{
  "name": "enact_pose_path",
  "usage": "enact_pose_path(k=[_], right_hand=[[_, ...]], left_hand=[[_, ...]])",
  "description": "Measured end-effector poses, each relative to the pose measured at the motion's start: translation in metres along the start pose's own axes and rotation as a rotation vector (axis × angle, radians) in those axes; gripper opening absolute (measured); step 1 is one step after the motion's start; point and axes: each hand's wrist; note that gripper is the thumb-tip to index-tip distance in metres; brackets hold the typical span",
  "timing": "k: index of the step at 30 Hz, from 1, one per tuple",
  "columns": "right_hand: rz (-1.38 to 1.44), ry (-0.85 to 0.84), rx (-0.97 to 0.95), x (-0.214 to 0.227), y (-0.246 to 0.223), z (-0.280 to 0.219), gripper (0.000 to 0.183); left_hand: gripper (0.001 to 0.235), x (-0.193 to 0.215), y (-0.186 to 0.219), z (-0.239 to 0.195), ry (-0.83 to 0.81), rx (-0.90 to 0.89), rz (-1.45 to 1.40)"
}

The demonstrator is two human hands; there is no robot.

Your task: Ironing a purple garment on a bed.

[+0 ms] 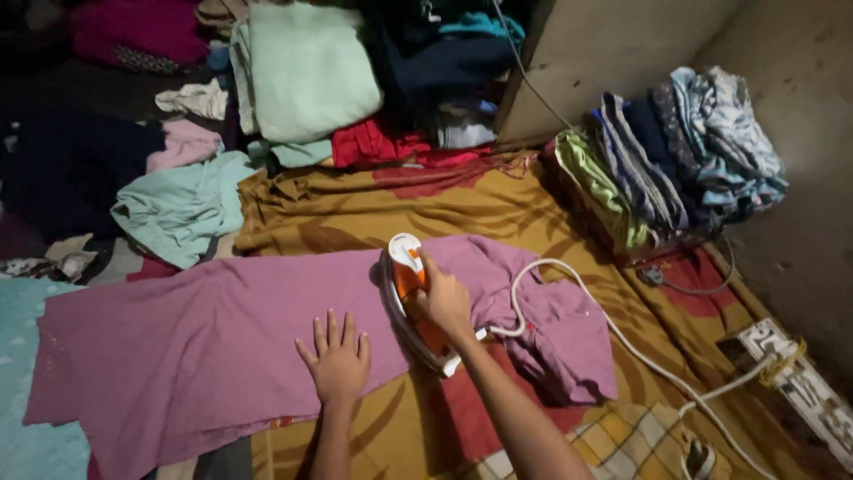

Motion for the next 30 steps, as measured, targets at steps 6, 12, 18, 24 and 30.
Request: enact_pose_path(k=[6,12,18,24,30], right_hand=[[-0.006,-0.003,-0.039,0.004,-0.010,0.003,0.080],[0.067,0.045,-0.046,0.002,-0.008,-0.013,0.076],[0.092,0.141,0.002,0.002,-0.010,-0.026,0.075],[0.094,0.095,-0.065,0.014,-0.023,-0.029,0.075],[0.046,0.100,0.001,0.006,-0.007,-0.029,0.076]], left_hand=[[0.060,-0.001,0.000,0.010,-0.010,0.008,0.053],[0.061,-0.005,-0.003,0.002,-0.074,-0.030,0.115],[0.060,-0.021,-0.005,0.001,-0.013,-0.039,0.121],[0.063,-0.020,-0.005,0.006,-0.013,-0.037,0.121],[0.061,-0.017,-0.002,0.012,0.022,-0.042,0.067]])
Point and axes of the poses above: each hand's wrist, its own z-axis towards the middle knuckle, its own x-axis out of the back of the hand, y = z × x, and after that the axes turned 1 degree about -z, right-handed
